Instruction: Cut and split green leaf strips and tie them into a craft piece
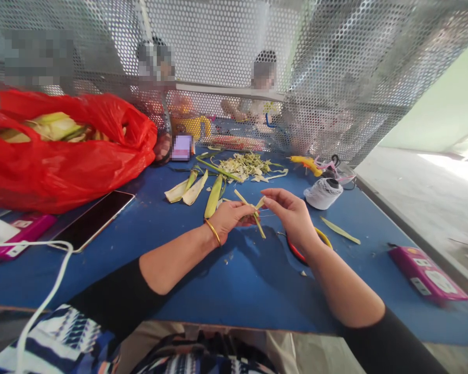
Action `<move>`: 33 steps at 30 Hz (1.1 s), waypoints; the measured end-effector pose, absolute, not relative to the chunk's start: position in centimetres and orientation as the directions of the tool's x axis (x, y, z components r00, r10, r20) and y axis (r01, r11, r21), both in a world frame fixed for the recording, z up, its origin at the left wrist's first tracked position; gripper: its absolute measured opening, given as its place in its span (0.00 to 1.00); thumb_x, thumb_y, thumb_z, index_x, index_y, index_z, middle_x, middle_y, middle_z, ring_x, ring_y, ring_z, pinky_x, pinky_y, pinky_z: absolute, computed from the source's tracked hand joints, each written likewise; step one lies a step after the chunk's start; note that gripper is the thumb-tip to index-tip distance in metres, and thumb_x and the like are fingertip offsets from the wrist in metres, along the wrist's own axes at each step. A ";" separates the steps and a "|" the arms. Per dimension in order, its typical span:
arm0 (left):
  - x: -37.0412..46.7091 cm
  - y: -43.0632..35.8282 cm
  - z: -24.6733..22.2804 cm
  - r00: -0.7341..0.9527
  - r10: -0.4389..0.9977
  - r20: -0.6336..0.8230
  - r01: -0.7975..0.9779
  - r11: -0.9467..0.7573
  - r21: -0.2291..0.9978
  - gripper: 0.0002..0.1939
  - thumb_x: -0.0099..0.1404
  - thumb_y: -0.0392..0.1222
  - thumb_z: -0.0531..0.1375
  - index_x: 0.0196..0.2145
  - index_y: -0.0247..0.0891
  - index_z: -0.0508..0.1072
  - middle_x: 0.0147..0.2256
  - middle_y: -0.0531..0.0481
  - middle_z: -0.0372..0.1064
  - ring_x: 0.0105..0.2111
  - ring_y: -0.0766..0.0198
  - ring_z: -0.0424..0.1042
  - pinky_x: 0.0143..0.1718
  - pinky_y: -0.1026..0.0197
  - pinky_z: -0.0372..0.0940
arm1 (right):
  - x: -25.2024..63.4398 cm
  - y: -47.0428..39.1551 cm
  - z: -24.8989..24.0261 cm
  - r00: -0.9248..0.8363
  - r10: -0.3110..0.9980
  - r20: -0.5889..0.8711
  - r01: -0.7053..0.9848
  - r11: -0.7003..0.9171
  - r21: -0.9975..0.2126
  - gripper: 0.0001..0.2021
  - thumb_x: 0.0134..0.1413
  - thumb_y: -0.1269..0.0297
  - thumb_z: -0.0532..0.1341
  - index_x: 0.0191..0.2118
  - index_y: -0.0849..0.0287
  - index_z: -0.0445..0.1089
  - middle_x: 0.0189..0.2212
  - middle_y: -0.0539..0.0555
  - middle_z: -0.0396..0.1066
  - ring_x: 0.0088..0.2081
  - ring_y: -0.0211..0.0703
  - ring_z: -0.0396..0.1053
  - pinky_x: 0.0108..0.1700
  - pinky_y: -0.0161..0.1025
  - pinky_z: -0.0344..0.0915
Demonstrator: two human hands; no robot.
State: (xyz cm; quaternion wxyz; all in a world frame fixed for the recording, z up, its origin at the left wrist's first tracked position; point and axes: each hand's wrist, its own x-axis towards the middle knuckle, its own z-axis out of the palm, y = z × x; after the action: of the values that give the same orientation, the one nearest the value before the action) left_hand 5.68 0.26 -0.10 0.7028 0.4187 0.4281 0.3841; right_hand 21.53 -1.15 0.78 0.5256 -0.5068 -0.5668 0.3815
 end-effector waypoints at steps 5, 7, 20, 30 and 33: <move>5.7 0.2 -0.2 0.355 0.893 -0.278 -0.166 0.352 0.921 0.06 0.49 0.41 0.70 0.23 0.36 0.78 0.25 0.48 0.77 0.29 0.64 0.74 0.41 0.59 0.68 | 21.4 -1.2 0.5 -0.025 0.988 0.152 0.215 0.154 -0.964 0.11 0.40 0.55 0.69 0.26 0.57 0.73 0.22 0.47 0.72 0.27 0.39 0.67 0.34 0.38 0.65; 5.7 0.2 -0.2 0.373 0.884 -0.283 -0.166 0.363 0.917 0.08 0.47 0.42 0.71 0.23 0.36 0.78 0.25 0.48 0.77 0.28 0.64 0.74 0.39 0.60 0.68 | 21.3 -1.2 0.2 -0.003 0.984 0.180 0.257 0.174 -0.951 0.10 0.42 0.56 0.67 0.23 0.57 0.71 0.20 0.47 0.71 0.26 0.38 0.65 0.32 0.38 0.63; 6.0 0.2 -0.6 0.286 0.942 -0.178 -0.055 0.201 0.978 0.06 0.52 0.37 0.66 0.20 0.37 0.77 0.21 0.50 0.73 0.25 0.66 0.71 0.30 0.65 0.63 | 20.4 -1.4 -1.0 0.026 0.921 0.389 0.546 0.313 -0.777 0.08 0.50 0.61 0.59 0.23 0.54 0.66 0.24 0.50 0.72 0.28 0.41 0.65 0.33 0.38 0.60; 5.6 0.9 -0.2 0.187 0.912 -0.366 -0.154 0.395 0.906 0.06 0.48 0.39 0.70 0.21 0.36 0.77 0.20 0.51 0.73 0.25 0.67 0.74 0.27 0.67 0.63 | 26.4 0.3 2.2 0.183 0.851 0.492 0.671 0.257 -0.695 0.08 0.48 0.61 0.61 0.30 0.55 0.77 0.24 0.50 0.73 0.27 0.42 0.66 0.33 0.40 0.59; 5.3 1.3 -0.1 0.142 0.909 -0.391 -0.184 0.413 0.892 0.08 0.46 0.40 0.71 0.22 0.37 0.76 0.21 0.51 0.73 0.27 0.66 0.75 0.27 0.68 0.64 | 27.9 1.0 1.8 0.144 0.847 0.511 0.869 0.139 -0.475 0.06 0.47 0.67 0.62 0.25 0.54 0.77 0.25 0.52 0.72 0.26 0.41 0.63 0.31 0.40 0.54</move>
State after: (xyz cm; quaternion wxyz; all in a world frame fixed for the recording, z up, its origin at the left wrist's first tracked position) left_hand 5.29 1.25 -0.12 0.6671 0.3547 0.5113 0.4097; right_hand 27.87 1.01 1.77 0.3764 -0.6560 -0.6540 -0.0146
